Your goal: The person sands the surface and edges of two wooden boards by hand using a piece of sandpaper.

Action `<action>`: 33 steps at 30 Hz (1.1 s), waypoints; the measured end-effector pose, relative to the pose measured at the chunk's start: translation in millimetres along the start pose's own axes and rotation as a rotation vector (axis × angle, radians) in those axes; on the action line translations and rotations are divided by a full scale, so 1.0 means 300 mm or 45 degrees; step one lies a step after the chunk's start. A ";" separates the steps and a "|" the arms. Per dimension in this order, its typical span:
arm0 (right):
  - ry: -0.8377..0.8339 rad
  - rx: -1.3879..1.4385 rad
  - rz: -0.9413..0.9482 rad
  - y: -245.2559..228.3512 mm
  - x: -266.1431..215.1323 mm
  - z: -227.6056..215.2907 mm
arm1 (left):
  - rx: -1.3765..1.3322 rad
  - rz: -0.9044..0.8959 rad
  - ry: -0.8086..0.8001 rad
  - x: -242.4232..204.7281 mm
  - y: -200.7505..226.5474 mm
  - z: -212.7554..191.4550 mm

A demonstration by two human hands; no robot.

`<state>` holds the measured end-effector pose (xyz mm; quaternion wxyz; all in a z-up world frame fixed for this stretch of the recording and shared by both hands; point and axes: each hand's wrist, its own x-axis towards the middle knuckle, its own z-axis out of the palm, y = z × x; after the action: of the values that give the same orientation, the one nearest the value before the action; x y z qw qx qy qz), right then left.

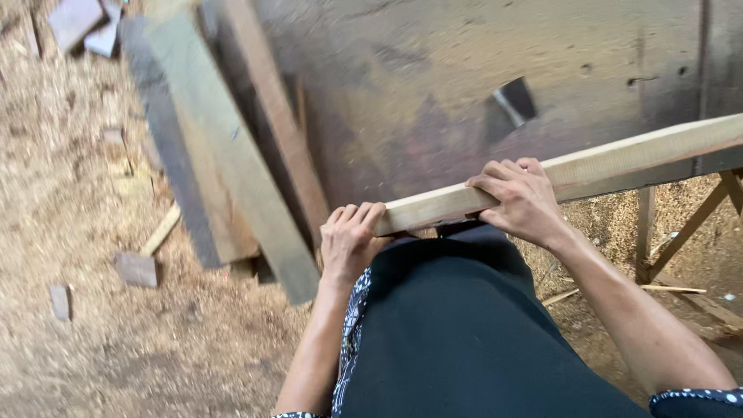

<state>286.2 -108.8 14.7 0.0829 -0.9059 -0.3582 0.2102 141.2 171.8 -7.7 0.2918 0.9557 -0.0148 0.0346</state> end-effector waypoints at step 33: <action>-0.087 0.142 0.101 0.764 0.311 0.111 | 0.349 -0.112 -0.051 0.532 0.443 0.744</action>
<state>473.5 -212.3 -114.2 0.1127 -0.9056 -0.3123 0.2639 306.8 -64.4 -106.3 0.1595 0.9868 0.0263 0.0044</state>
